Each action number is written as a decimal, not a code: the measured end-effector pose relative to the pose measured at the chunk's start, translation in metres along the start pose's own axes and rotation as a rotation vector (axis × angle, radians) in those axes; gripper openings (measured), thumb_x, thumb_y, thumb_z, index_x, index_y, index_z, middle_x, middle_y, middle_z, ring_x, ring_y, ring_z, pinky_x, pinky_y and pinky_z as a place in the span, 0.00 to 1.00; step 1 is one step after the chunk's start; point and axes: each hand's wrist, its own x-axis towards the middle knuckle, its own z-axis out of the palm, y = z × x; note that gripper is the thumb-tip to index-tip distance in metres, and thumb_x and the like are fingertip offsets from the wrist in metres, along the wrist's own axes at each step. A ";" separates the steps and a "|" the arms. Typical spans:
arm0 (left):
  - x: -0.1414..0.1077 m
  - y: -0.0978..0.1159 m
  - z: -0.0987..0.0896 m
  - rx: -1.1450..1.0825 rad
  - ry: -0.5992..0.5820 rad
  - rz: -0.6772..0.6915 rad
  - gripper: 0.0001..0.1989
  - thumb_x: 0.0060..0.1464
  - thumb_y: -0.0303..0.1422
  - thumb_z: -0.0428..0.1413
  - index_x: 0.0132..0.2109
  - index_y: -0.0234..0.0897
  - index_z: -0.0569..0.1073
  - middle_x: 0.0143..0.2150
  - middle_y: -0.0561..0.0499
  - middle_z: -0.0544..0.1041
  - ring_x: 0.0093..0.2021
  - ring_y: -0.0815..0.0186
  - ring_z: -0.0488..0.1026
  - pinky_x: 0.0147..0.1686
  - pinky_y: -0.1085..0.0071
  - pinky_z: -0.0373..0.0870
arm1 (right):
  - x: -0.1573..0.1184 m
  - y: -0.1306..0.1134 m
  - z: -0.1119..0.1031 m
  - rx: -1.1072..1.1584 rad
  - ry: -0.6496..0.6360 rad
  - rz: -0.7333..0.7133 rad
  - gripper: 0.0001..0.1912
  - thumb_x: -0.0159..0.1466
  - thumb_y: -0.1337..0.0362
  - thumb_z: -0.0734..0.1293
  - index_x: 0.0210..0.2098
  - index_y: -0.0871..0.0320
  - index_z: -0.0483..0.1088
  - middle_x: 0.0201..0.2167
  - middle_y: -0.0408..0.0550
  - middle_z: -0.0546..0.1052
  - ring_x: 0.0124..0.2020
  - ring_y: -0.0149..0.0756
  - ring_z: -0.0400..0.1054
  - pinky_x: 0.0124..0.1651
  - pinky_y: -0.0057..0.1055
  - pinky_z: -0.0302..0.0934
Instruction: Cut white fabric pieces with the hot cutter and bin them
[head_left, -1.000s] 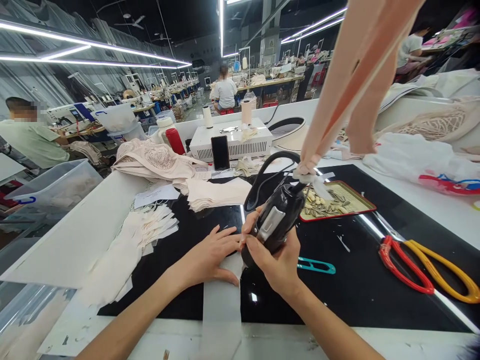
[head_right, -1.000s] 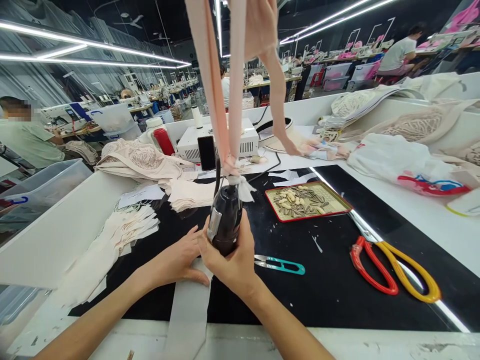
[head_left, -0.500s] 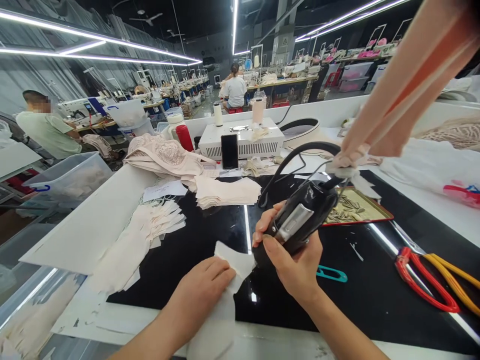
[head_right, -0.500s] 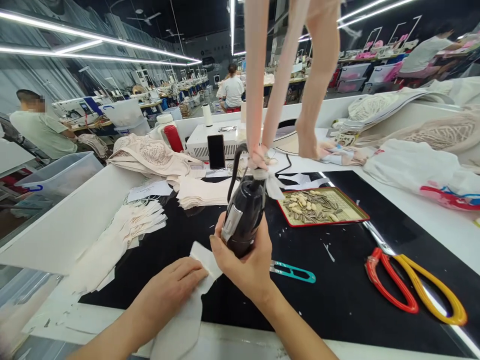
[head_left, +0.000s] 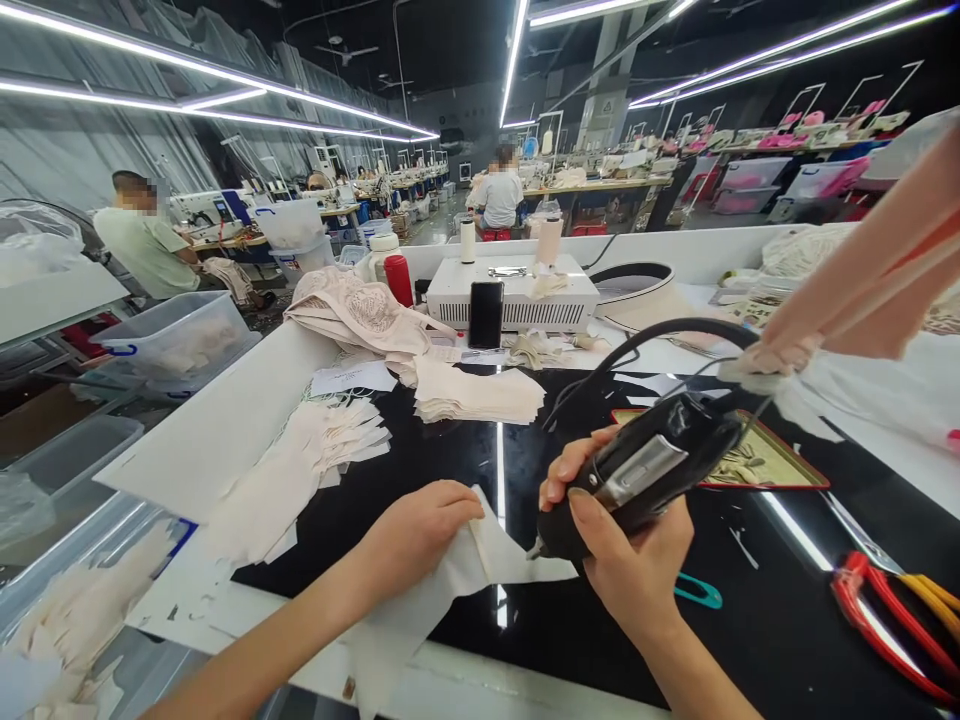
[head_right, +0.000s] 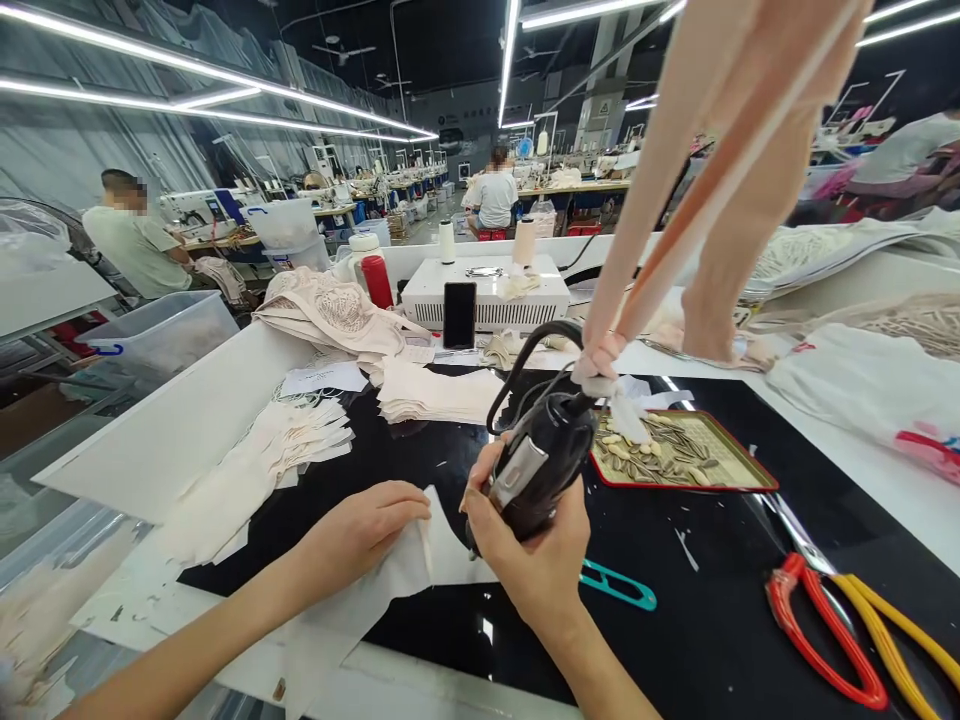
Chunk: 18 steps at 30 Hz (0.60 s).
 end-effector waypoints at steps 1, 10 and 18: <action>0.004 0.000 0.003 0.006 0.013 -0.009 0.22 0.62 0.14 0.47 0.55 0.36 0.75 0.56 0.46 0.79 0.57 0.62 0.77 0.59 0.65 0.76 | 0.000 0.000 -0.002 -0.003 0.000 0.000 0.19 0.63 0.68 0.75 0.51 0.49 0.71 0.35 0.41 0.77 0.29 0.31 0.73 0.30 0.30 0.72; 0.020 -0.009 0.023 0.003 -0.043 -0.042 0.17 0.66 0.17 0.48 0.52 0.37 0.76 0.52 0.48 0.79 0.54 0.62 0.76 0.57 0.67 0.76 | -0.005 -0.007 -0.015 -0.039 -0.008 0.009 0.17 0.64 0.64 0.76 0.50 0.50 0.71 0.34 0.41 0.76 0.28 0.32 0.73 0.29 0.31 0.72; 0.010 -0.010 0.017 -0.087 0.012 -0.015 0.15 0.71 0.21 0.47 0.50 0.37 0.76 0.51 0.48 0.79 0.54 0.62 0.76 0.56 0.68 0.75 | -0.008 -0.010 -0.022 -0.032 -0.054 0.015 0.16 0.66 0.64 0.75 0.51 0.50 0.71 0.34 0.42 0.75 0.30 0.33 0.72 0.29 0.31 0.72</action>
